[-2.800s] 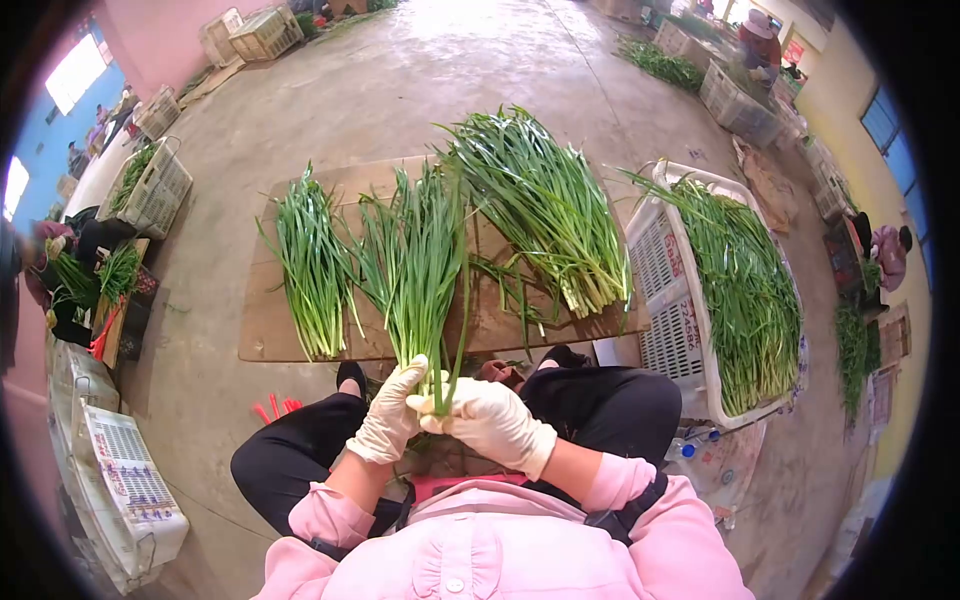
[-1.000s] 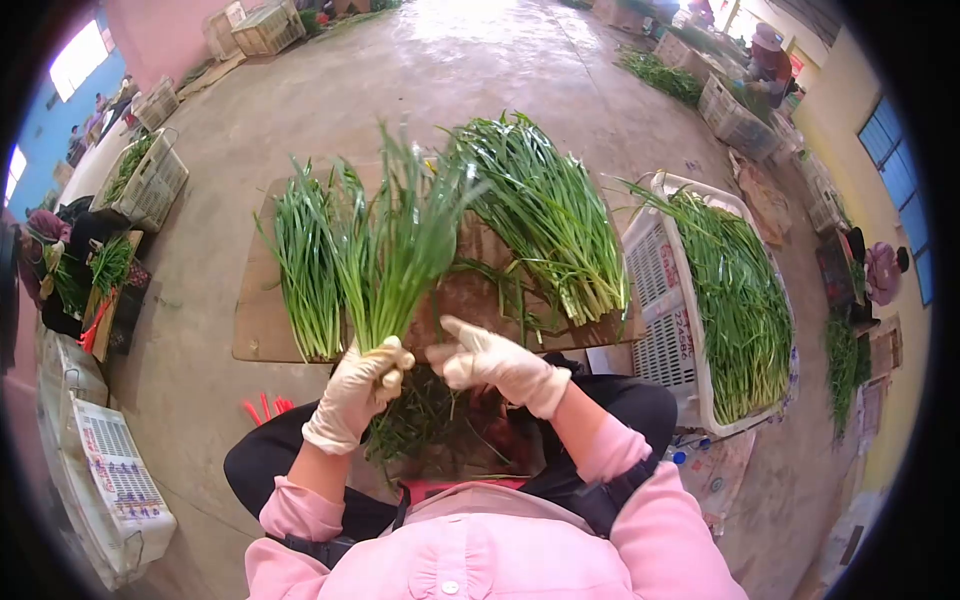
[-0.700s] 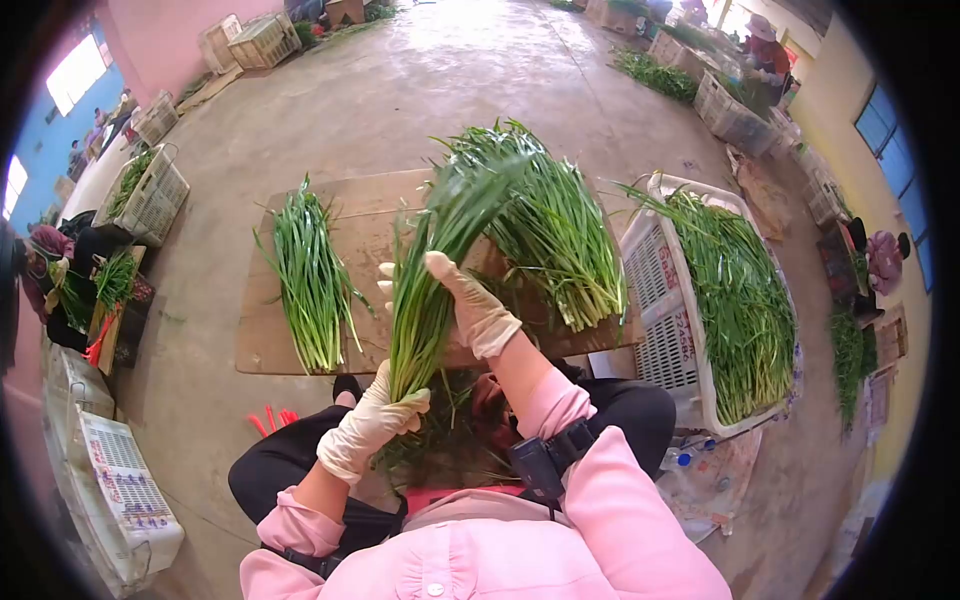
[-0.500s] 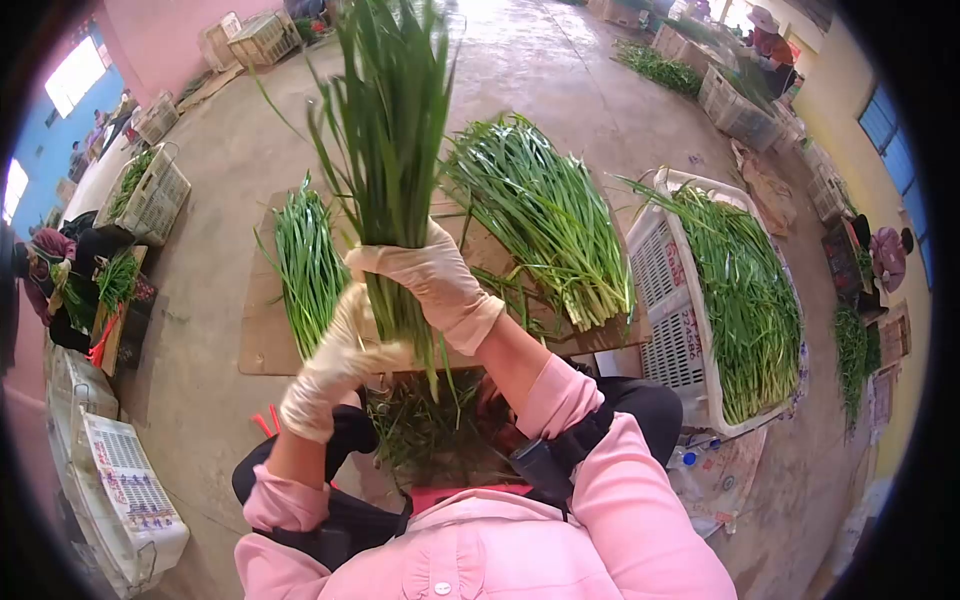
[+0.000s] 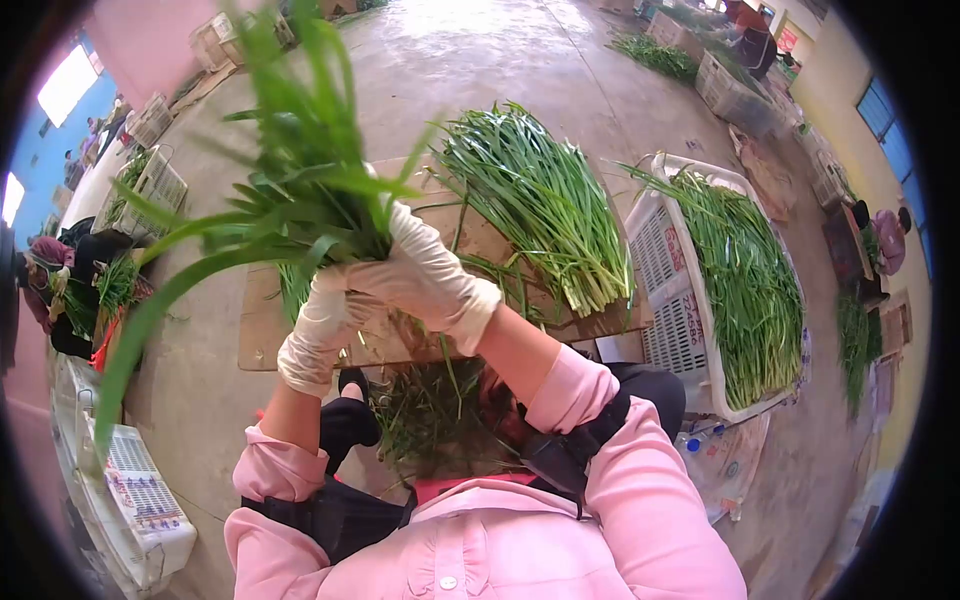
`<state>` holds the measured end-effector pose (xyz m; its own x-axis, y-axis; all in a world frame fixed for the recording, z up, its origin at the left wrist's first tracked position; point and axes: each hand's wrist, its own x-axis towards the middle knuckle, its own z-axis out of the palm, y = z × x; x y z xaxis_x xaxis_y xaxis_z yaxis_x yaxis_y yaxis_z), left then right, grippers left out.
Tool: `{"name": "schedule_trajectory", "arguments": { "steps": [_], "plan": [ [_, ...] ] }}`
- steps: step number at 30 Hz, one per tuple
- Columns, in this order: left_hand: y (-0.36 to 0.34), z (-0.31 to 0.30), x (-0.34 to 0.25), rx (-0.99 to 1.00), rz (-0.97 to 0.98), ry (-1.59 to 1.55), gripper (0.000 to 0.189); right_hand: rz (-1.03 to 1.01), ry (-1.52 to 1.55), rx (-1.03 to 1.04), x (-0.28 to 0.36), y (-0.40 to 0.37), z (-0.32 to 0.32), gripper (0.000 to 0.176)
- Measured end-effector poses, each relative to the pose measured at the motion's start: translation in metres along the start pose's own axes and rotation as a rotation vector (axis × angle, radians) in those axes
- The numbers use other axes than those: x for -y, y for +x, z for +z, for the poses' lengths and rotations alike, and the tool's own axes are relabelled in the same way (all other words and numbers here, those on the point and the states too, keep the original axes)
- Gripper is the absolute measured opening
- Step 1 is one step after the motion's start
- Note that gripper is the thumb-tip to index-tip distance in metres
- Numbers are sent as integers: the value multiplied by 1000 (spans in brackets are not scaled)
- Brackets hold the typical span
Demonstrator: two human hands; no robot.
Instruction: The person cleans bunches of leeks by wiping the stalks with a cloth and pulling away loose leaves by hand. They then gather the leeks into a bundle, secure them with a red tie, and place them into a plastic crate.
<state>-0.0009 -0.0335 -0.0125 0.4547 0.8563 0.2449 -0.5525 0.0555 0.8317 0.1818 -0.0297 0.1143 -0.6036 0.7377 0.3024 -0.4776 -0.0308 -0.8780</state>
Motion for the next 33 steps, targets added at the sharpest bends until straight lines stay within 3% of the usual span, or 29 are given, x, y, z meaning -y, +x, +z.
{"name": "schedule_trajectory", "arguments": {
  "steps": [1,4,5,8,9,10,11,14,16,18,20,21,26,28,30,33],
  "plan": [
    [4,17,-9,-10,42,-279,44,-45,-19,-58,8,-1,13,76],
    [0,93,-50,-329,80,-262,42,-174,-1,-152,17,0,40,52],
    [-3,103,-57,-395,51,-296,41,-112,50,-110,16,3,41,56],
    [-25,105,-55,-530,69,82,42,58,30,20,30,2,47,63],
    [-34,110,-57,-527,73,288,43,91,2,74,41,-1,50,80],
    [-40,115,-60,-521,78,494,44,2,-137,49,33,-4,45,86],
    [-44,113,-61,-574,73,407,46,-85,-276,25,22,-5,39,91],
    [-52,113,-66,-752,114,34,51,42,-571,46,14,-37,29,104],
    [-65,108,-69,-789,134,-126,51,157,-833,113,-22,-69,18,104],
    [-79,98,-67,-805,177,-229,52,562,-523,265,-44,-90,8,76],
    [-96,82,-58,-781,199,-278,51,720,-63,76,-59,-106,-7,43],
    [-104,76,-53,-772,213,-302,50,705,90,54,-61,-111,-15,29],
    [-121,68,-42,-900,239,-400,44,848,-95,-2,-25,-117,-41,21],
    [-131,59,-46,-915,265,-421,44,809,-29,-136,-10,-119,-53,16],
    [-138,57,-51,-934,254,-409,45,805,-198,-251,-3,-122,-62,16],
    [-141,60,-56,-942,253,-378,44,667,-99,-237,-6,-122,-62,25]
  ]
}}
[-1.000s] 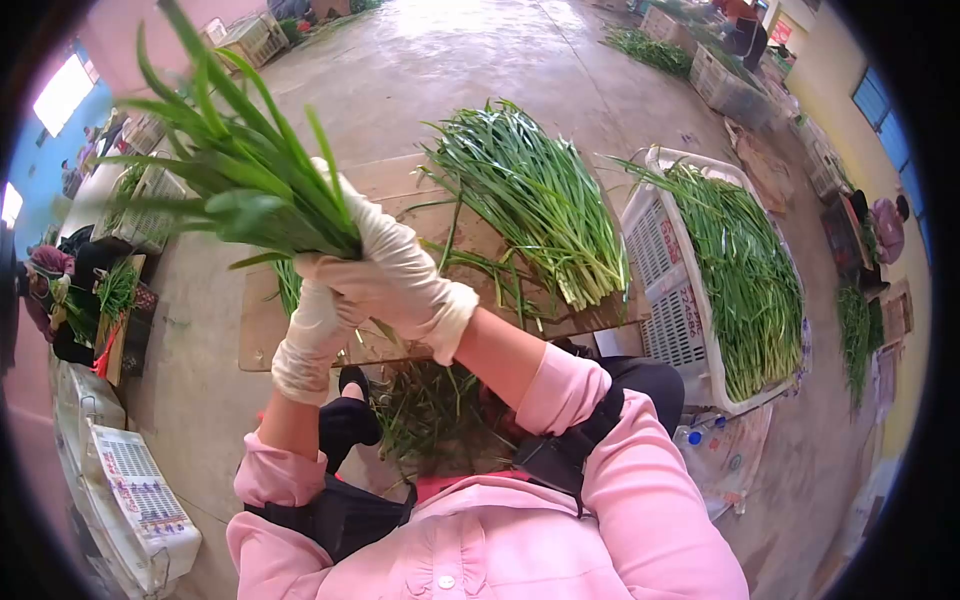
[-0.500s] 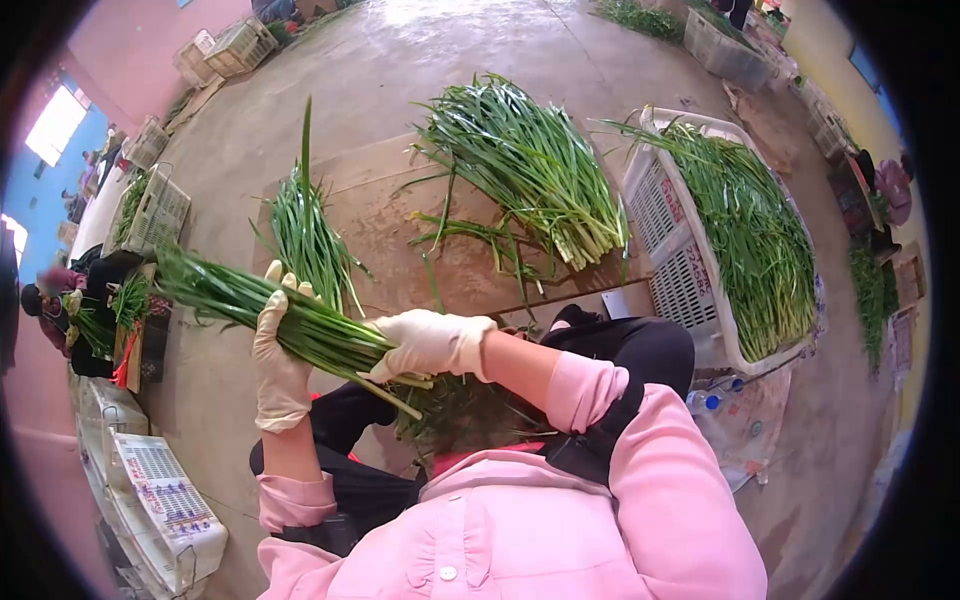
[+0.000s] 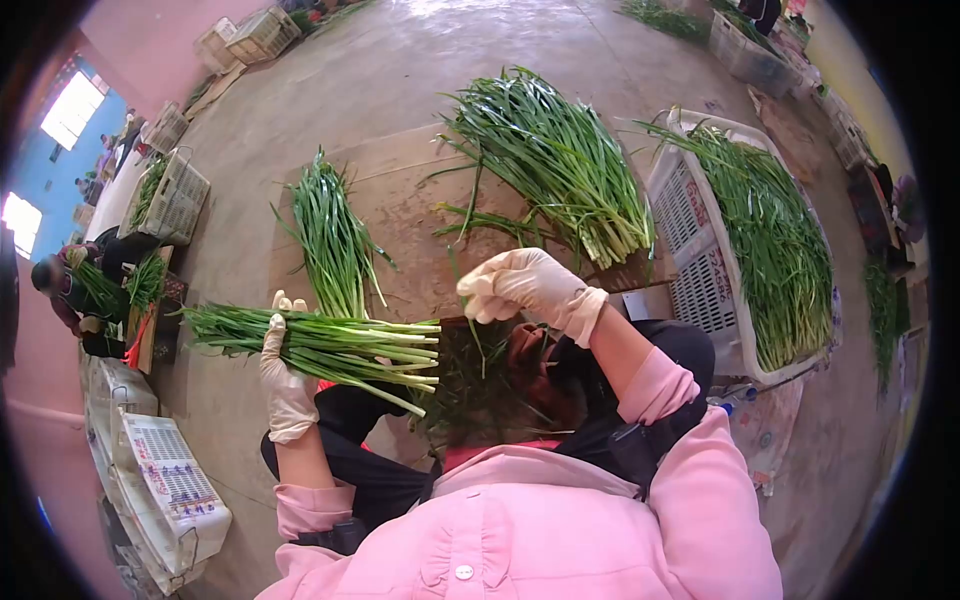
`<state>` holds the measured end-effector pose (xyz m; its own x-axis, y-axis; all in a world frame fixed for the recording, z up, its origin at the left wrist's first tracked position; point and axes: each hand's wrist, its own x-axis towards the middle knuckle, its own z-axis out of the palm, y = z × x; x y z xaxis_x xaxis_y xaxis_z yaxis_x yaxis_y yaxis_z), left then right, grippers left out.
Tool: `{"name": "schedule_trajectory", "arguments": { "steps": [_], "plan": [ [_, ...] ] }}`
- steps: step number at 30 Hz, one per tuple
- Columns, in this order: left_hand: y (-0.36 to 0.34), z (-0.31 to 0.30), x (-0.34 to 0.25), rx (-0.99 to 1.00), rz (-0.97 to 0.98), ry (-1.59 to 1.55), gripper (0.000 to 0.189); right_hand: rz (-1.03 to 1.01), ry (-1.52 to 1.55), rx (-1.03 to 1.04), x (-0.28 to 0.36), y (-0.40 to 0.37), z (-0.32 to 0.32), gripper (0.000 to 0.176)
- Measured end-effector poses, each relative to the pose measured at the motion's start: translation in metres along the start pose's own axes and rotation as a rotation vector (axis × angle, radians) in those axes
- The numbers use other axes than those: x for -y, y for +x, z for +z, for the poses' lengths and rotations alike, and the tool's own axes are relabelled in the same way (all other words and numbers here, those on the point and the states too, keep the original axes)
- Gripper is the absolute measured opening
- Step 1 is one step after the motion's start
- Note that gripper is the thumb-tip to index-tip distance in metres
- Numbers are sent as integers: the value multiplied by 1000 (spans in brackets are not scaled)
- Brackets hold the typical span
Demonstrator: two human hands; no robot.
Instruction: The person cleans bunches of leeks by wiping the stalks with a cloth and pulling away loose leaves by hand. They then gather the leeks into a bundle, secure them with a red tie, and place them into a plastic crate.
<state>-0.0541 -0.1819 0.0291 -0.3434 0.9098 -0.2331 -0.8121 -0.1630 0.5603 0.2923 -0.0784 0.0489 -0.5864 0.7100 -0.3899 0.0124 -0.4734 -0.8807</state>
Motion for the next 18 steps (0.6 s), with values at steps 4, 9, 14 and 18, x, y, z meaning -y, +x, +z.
{"name": "schedule_trajectory", "arguments": {
  "steps": [4,9,14,18],
  "plan": [
    [-1,0,1,27,9,-96,43,-54,36,106,1,-1,12,38],
    [-2,-9,-4,203,26,-208,43,-16,183,311,-23,-5,23,72],
    [-3,-4,6,128,125,-84,47,-72,312,529,-26,-5,73,67],
    [-1,-25,-15,127,206,-135,50,-11,79,391,-15,-13,56,27]
  ]
}}
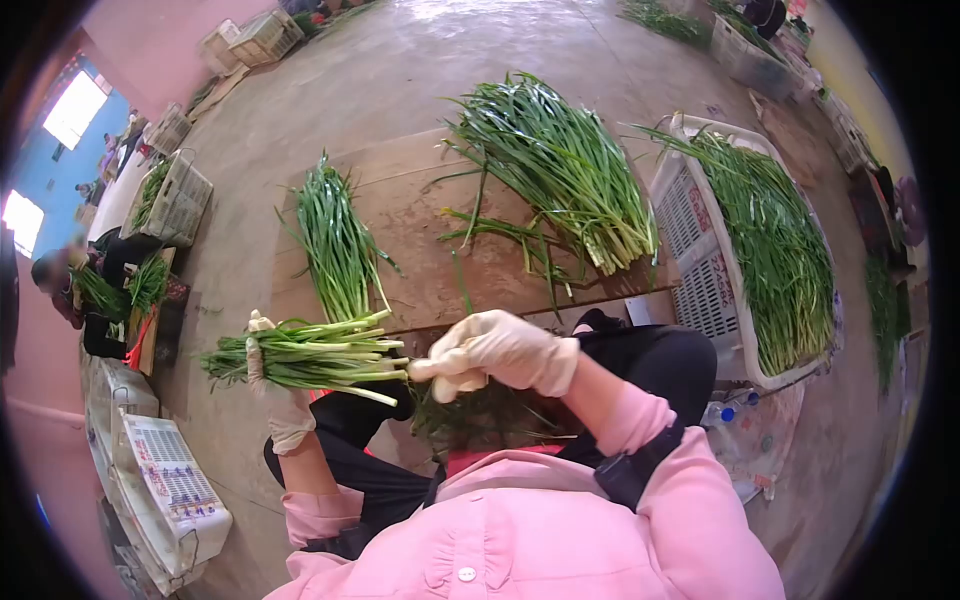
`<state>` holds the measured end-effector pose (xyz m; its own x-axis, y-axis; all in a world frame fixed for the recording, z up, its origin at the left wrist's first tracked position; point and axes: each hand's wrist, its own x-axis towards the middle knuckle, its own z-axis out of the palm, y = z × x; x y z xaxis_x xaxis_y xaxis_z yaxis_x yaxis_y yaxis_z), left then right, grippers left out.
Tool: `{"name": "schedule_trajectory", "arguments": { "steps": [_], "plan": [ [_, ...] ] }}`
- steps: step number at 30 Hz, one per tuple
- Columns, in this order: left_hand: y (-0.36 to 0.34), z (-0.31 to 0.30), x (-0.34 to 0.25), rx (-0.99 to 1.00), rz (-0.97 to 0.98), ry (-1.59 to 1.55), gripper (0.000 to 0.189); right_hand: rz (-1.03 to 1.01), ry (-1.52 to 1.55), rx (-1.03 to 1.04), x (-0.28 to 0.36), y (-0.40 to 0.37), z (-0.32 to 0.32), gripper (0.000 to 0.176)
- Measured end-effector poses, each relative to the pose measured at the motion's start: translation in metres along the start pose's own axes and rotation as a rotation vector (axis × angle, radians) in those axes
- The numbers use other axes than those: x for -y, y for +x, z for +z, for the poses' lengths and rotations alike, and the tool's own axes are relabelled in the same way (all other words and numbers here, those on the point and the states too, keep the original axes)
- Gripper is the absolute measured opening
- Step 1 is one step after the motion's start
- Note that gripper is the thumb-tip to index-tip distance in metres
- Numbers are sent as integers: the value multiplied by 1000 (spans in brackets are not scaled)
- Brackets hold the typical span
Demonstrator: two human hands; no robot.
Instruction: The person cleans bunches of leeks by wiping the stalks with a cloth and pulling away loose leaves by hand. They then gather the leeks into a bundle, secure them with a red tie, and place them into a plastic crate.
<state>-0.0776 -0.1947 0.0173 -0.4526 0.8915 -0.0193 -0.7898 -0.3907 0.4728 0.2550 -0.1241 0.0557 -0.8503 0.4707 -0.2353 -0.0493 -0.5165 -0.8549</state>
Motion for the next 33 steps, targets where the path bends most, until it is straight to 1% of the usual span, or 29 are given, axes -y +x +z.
{"name": "schedule_trajectory", "arguments": {
  "steps": [1,2,3,5,6,7,9,10,11,13,14,15,16,17,19,20,21,23,25,26,27,28,30,31,32,33],
  "plan": [
    [0,-3,-6,-4,34,-7,50,54,-15,-61,13,-12,2,24],
    [-3,-1,-12,-2,55,-19,50,14,44,-6,12,-20,-16,23],
    [-5,-3,-17,66,61,-39,49,-25,108,47,6,-25,-34,24],
    [-5,-5,-23,209,61,-82,47,-149,-167,-153,-23,-20,-47,35],
    [-4,-4,-23,196,61,-104,48,86,-662,-209,-30,-16,-57,51],
    [-3,-2,-23,183,61,-129,49,162,-1169,-189,-33,-11,-62,59],
    [-6,1,-19,159,65,-146,50,-53,-323,-231,-29,-3,-29,62],
    [-7,7,-17,153,65,-135,50,-18,-326,-185,-6,-2,-6,64],
    [-8,11,-16,150,61,-121,50,22,-144,-112,-3,2,8,63],
    [-3,5,-14,208,14,-128,51,-2,-168,-90,-3,15,27,52],
    [-1,3,-12,237,-6,-134,52,-23,-107,-120,-7,17,29,44],
    [-1,1,-11,189,26,-82,52,-41,-45,-147,-12,19,31,37],
    [-2,4,-10,139,60,-28,52,-166,-52,-185,-5,16,41,24],
    [-3,5,-10,87,98,26,52,-111,-80,-205,7,9,45,22],
    [-1,-5,-20,103,125,51,52,1,-139,-239,34,-8,39,20],
    [-1,-9,-25,112,138,64,52,74,-32,-249,41,-15,28,20],
    [-1,-9,-27,115,138,67,52,113,-114,-221,38,-22,6,25],
    [1,-7,-31,127,135,72,53,-120,-171,-337,-14,-17,-33,38],
    [2,3,-26,140,64,54,57,-190,-1274,-360,-14,-13,-47,55],
    [0,10,-18,142,33,41,59,-114,-487,-334,-8,-10,-28,70],
    [-3,16,-10,141,0,30,61,-53,-237,-265,8,-11,-12,86],
    [-6,27,-1,125,-29,54,59,-72,-265,-185,19,-7,0,93],
    [-8,50,16,155,-94,150,60,-109,-346,-57,25,3,17,112],
    [-6,60,23,175,-128,197,60,-93,-222,-38,10,11,18,117],
    [1,61,31,233,-174,163,60,-120,-244,-27,-14,19,16,117],
    [5,68,37,224,-219,167,59,-145,-268,-16,-31,25,16,116]
  ]
}}
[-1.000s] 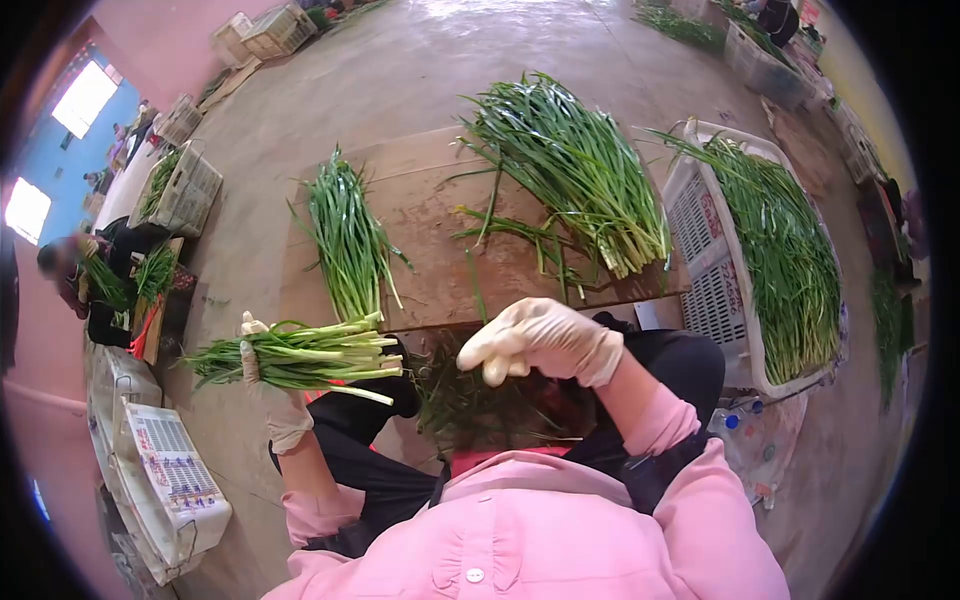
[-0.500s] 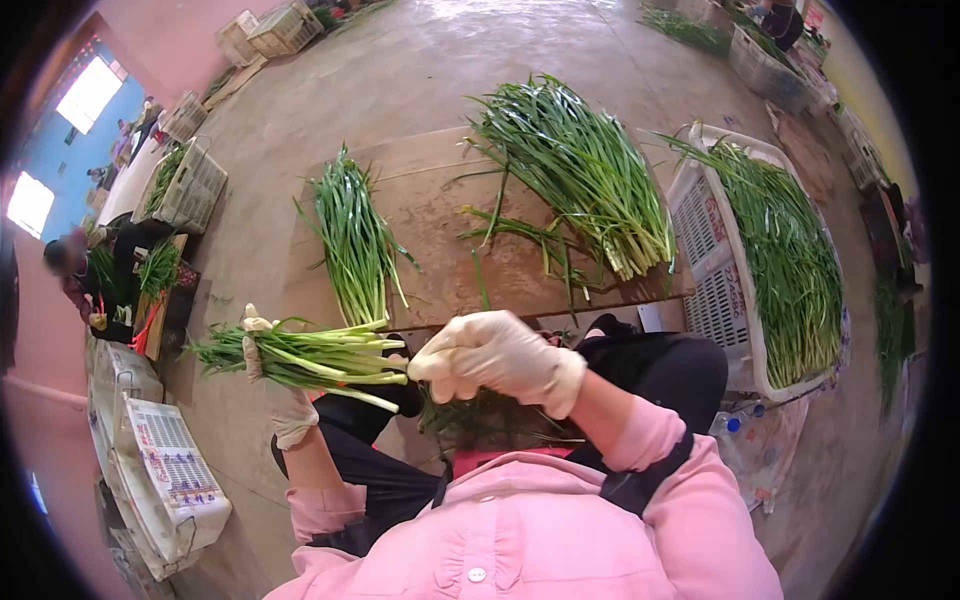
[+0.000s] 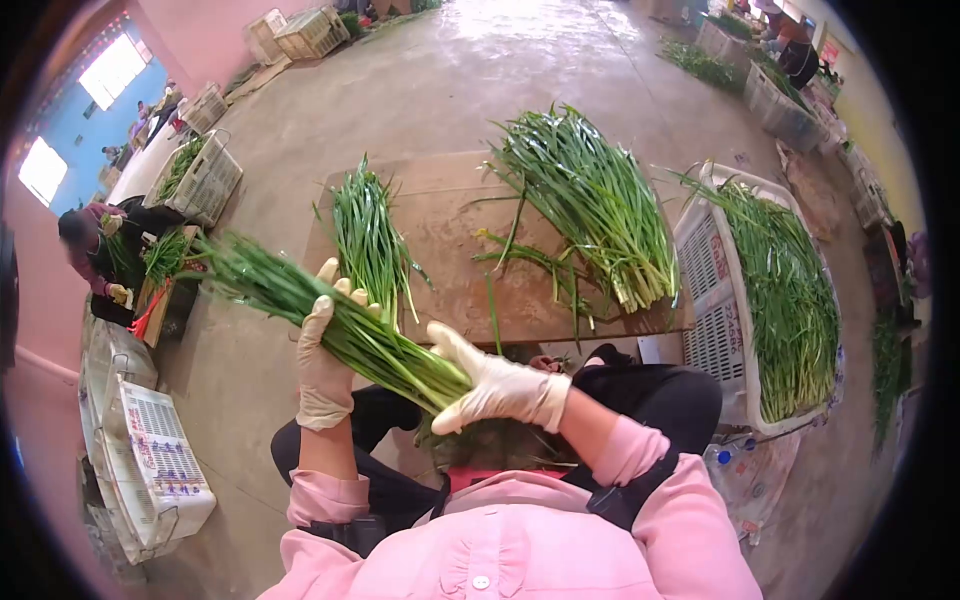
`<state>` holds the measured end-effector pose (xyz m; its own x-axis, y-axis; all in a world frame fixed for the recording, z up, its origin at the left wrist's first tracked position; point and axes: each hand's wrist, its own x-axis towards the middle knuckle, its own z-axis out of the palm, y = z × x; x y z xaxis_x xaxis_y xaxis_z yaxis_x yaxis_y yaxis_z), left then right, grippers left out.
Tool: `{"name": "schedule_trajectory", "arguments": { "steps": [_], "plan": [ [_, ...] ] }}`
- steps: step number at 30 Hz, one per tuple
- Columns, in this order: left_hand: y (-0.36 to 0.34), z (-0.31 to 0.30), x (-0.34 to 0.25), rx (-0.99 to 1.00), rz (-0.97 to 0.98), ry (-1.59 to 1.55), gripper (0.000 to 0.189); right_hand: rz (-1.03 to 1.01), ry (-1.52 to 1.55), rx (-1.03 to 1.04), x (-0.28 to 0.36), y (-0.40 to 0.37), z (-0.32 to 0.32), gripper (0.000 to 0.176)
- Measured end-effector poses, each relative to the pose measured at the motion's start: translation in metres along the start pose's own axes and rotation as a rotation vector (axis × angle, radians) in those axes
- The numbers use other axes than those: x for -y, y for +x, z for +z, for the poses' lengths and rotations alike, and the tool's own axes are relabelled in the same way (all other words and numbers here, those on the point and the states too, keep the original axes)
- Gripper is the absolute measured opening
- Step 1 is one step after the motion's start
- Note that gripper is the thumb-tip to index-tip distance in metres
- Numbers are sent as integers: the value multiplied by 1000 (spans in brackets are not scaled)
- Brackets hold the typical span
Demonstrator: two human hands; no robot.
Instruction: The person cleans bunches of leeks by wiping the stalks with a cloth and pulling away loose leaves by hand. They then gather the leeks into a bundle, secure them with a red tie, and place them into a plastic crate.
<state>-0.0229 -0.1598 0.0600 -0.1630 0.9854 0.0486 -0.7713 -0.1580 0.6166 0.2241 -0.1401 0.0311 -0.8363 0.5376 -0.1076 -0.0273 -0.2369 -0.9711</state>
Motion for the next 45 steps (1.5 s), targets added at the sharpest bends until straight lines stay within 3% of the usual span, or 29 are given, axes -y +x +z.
{"name": "schedule_trajectory", "arguments": {
  "steps": [2,3,4,7,9,10,12,14,16,18,20,21,23,26,31,35,39,42,45],
  "plan": [
    [14,20,5,76,-98,-142,57,89,334,49,2,1,14,104],
    [19,33,8,54,-127,-113,57,157,400,-78,0,-2,20,85],
    [24,47,11,31,-157,-84,56,240,357,-120,-1,-4,23,66],
    [46,34,27,-62,-288,70,54,305,391,-104,2,-16,17,44],
    [54,24,48,-192,-282,296,49,338,544,-79,-23,-22,4,41],
    [52,3,62,-205,-270,412,56,353,621,-67,-34,-26,-5,40],
    [33,6,74,-425,-385,755,62,398,698,-120,-52,-35,-18,39],
    [5,-8,91,-372,-300,795,65,410,848,-128,-66,-43,-29,39],
    [-10,-28,118,-423,-213,1047,57,433,883,-117,-70,-46,-33,42],
    [-23,-23,124,-414,-477,860,46,418,877,-103,-72,-47,-33,45],
    [-25,-11,125,-268,-771,467,41,433,836,-109,-76,-46,-32,47],
    [-28,4,125,-194,-792,332,37,453,795,-125,-78,-47,-30,47],
    [-28,4,138,-156,-808,147,32,477,739,-118,-76,-45,-28,44],
    [-27,-7,154,-172,-759,97,29,552,555,-315,-60,-42,-16,40],
    [-33,-22,164,-126,-669,-31,29,380,482,-504,-76,-43,-12,40],
    [-40,-20,154,-224,-613,-171,33,284,728,-447,-91,-44,-14,42],
    [-42,-34,158,-250,-675,-207,34,332,831,-403,-91,-42,-15,46],
    [-39,-50,159,-120,-807,-254,34,330,889,-351,-82,-38,-15,47],
    [-35,-45,166,-91,-818,-34,36,460,609,-418,-78,-26,-11,39]
  ]
}}
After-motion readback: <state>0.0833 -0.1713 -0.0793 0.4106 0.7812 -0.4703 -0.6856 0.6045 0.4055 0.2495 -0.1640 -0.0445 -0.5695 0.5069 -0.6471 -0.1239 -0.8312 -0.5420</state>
